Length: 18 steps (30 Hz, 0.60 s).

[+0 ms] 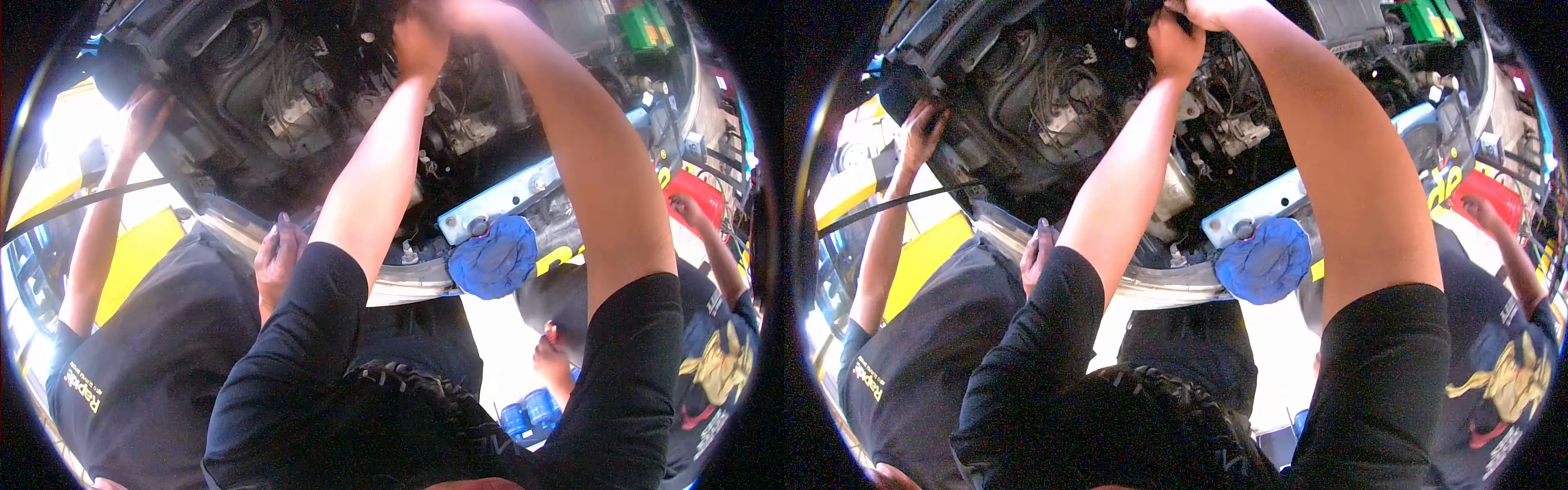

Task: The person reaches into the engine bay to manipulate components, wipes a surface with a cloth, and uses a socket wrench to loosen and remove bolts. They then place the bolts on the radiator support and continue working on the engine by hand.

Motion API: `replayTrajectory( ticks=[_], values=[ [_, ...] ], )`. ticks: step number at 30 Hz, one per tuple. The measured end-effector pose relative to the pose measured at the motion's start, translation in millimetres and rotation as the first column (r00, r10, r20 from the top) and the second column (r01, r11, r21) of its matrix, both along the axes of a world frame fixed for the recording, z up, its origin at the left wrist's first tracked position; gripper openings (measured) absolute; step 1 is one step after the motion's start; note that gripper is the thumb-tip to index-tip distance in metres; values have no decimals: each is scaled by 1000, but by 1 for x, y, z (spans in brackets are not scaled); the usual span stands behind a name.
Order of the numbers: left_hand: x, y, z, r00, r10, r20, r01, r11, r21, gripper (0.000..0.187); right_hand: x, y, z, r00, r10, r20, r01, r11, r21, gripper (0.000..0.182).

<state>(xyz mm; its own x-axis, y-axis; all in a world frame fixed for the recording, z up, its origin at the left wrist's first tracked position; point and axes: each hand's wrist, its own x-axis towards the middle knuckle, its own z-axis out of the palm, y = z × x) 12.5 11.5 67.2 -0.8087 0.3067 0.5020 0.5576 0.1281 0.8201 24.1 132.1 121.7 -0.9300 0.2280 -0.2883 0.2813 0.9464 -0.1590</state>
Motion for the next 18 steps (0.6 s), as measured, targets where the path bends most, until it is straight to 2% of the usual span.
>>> replayTrajectory(
  ticks=[1,3,4,5,7,9,10,11,12,14,15,17,18],
  values=[
    [-2,-2,-5,993,5,-116,-5,1000,5,20,0,0,2,1000,-1,-1,1,1000,3,64],
    [-9,-2,-15,997,-15,-72,12,999,-43,20,2,0,5,1000,-2,-10,2,1000,-25,64],
    [-10,-3,-15,999,-29,-28,26,995,-92,20,0,0,4,1000,15,9,-15,1000,17,65],
    [-12,0,-14,999,33,12,-30,987,-158,19,0,0,3,1000,20,16,-20,1000,4,64],
    [-8,0,-8,999,21,50,-14,991,-137,19,1,1,11,1000,18,20,-18,1000,-5,64],
    [-5,-2,-13,996,9,92,2,993,-122,19,8,-8,24,995,-90,31,91,995,-34,63],
    [-7,-1,-17,1000,-8,1,8,995,-100,19,6,-6,20,995,-90,30,91,995,-35,63],
    [-7,-2,-22,996,-21,-88,14,997,-79,19,3,-2,14,999,-44,11,45,999,-24,63],
    [-7,-2,-26,996,-19,-87,11,996,-83,19,1,0,8,1000,4,-7,-4,1000,-12,62],
    [-11,-2,-17,998,-33,53,39,993,-115,17,0,-1,8,998,42,-44,-42,999,-10,61],
    [-11,2,-16,998,45,-47,-50,993,-111,16,0,0,9,999,39,-18,-39,999,-36,60],
    [-9,6,-13,997,77,-26,-80,992,-103,16,1,0,13,999,40,4,-40,997,-65,59],
    [-7,8,-12,995,98,1,-98,991,-92,16,2,0,15,994,108,-10,-108,993,-45,57]
  ],
)
